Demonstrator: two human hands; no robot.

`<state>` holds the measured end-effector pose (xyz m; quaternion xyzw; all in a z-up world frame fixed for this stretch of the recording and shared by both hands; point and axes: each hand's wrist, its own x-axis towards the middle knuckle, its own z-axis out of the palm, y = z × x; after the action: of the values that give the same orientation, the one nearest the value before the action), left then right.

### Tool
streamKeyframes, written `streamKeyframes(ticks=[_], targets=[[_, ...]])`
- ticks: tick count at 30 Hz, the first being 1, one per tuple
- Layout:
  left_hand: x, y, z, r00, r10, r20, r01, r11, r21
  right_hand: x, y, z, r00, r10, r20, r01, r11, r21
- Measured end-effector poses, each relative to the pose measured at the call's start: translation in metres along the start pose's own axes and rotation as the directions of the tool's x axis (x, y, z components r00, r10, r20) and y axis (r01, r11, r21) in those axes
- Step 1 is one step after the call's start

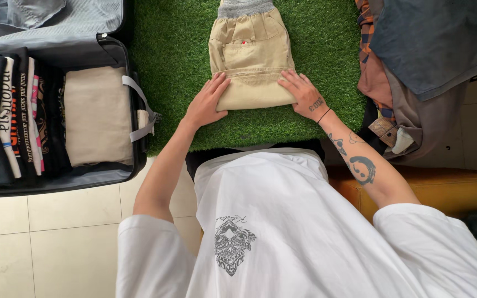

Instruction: The person folds a pair of black pants and two pairs of beige shorts on a green mat, then places each folded item into an open suitcase. The person handles the garments one at a time, smoothing and folding them neatly before packing.

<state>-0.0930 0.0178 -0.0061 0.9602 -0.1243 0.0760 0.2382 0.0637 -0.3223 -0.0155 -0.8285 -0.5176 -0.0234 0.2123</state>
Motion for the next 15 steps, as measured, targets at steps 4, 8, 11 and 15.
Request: streamKeyframes(ticks=[4, 8, 11, 15], targets=[[0.002, 0.005, 0.003, 1.000, -0.014, -0.016, 0.014, 1.000, -0.001, -0.001, -0.006, -0.011, 0.999, -0.031, 0.017, 0.031, 0.999, 0.022], [-0.013, 0.021, -0.004, 0.999, 0.002, 0.051, -0.001, 1.000, -0.020, -0.015, -0.023, -0.028, 0.994, -0.064, 0.083, 0.062, 0.998, 0.033], [-0.039, 0.047, -0.004, 0.994, -0.021, 0.111, 0.029, 0.997, -0.072, -0.043, -0.037, -0.041, 0.995, -0.037, 0.093, 0.019, 0.983, 0.182], [-0.071, 0.066, -0.005, 0.999, 0.038, -0.029, -0.043, 0.969, -0.242, -0.070, -0.040, -0.040, 0.994, 0.014, 0.108, -0.048, 0.947, 0.318]])
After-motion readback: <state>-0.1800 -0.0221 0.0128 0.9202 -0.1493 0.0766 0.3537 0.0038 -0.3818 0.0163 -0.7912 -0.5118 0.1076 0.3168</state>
